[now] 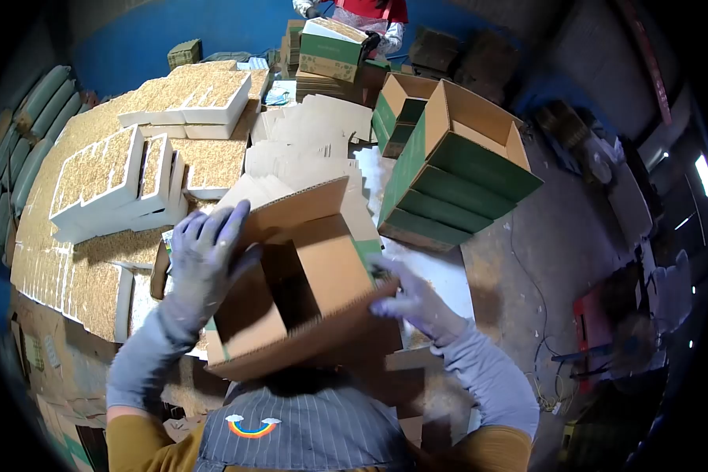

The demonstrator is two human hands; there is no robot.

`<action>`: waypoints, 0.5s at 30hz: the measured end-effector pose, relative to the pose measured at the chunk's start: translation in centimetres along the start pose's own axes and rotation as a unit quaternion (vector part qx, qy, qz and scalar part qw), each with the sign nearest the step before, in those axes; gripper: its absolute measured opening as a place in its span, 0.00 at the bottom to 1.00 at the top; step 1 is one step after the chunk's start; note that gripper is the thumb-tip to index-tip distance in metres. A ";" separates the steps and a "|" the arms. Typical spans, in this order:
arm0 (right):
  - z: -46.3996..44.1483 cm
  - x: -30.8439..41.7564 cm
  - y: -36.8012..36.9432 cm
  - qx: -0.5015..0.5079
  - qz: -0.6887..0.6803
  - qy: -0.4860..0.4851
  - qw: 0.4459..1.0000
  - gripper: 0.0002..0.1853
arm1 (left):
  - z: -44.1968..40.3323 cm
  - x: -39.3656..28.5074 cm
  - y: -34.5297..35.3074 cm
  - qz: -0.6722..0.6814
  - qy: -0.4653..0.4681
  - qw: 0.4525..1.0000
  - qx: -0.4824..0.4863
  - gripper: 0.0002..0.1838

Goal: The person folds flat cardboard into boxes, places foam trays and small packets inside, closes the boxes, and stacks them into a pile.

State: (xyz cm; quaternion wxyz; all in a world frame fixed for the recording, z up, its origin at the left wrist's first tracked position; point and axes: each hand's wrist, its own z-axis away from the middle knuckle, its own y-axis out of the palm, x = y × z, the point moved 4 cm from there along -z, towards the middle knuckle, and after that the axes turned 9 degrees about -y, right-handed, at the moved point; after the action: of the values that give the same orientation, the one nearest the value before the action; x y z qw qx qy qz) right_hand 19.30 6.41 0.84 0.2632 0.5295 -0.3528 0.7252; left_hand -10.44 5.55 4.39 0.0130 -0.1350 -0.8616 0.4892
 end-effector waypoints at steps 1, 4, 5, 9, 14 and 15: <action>-0.5 0.5 0.1 -0.077 -0.075 0.058 0.993 0.45 | 0.5 0.1 -2.1 0.076 -0.013 0.993 0.085 0.40; -2.5 -1.6 0.3 -0.085 -0.025 0.011 0.996 0.43 | 4.9 -1.1 -3.5 0.235 0.191 0.925 0.230 0.47; -3.3 -2.6 0.0 -0.080 -0.025 0.008 0.996 0.43 | 6.6 -1.7 -2.3 0.179 0.257 0.918 0.245 0.49; -5.4 -1.5 -2.3 -0.023 -0.058 -0.088 0.994 0.46 | 5.2 4.0 1.2 0.231 0.226 0.942 0.094 0.34; -7.1 0.1 -4.1 -0.159 0.001 -0.039 0.987 0.26 | 8.5 9.3 13.9 0.314 -0.320 0.864 0.228 0.27; -8.2 -6.5 -5.6 -0.163 0.005 -0.024 0.986 0.22 | 10.8 9.7 18.3 0.229 -0.229 0.912 0.250 0.28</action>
State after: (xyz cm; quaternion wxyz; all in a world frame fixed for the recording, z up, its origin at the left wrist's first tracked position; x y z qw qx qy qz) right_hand 20.69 16.23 -5.66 0.3341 0.4951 -0.4745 0.6466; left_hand -17.44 7.78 -17.77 -0.2640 -0.2054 -0.6361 0.6954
